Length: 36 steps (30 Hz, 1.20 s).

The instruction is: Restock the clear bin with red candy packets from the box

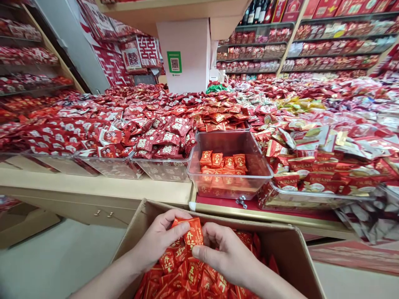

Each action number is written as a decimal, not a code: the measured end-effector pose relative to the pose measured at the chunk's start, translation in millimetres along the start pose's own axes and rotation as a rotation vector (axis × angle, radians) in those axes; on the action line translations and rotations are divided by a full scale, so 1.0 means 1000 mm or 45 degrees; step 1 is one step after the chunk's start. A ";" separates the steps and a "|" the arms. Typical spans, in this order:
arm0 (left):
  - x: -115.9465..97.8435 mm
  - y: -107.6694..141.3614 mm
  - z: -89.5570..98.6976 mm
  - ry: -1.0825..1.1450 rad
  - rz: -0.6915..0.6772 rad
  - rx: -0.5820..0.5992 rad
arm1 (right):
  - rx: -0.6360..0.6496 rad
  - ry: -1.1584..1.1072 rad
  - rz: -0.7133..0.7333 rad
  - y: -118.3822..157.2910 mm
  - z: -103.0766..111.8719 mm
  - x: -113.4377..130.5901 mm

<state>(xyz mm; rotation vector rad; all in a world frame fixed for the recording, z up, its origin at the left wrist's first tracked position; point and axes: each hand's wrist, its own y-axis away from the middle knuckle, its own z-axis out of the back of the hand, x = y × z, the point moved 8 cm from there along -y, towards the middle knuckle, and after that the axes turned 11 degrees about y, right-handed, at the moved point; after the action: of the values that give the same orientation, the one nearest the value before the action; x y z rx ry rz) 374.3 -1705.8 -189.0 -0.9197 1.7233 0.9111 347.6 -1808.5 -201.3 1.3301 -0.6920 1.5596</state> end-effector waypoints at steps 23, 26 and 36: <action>-0.009 0.008 -0.003 0.150 -0.111 0.081 | -0.310 0.449 0.216 0.001 0.017 0.017; -0.007 0.010 -0.005 0.092 -0.114 0.087 | -0.152 0.180 0.084 -0.003 0.009 0.006; -0.014 0.006 0.012 0.451 -0.057 -0.058 | -0.494 0.030 -0.020 -0.019 0.107 0.081</action>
<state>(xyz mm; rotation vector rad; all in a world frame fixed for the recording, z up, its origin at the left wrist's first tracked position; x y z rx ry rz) 377.5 -1690.2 -177.7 -1.2008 1.9754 0.7948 413.0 -1870.8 -99.9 1.0233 -0.9141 1.3421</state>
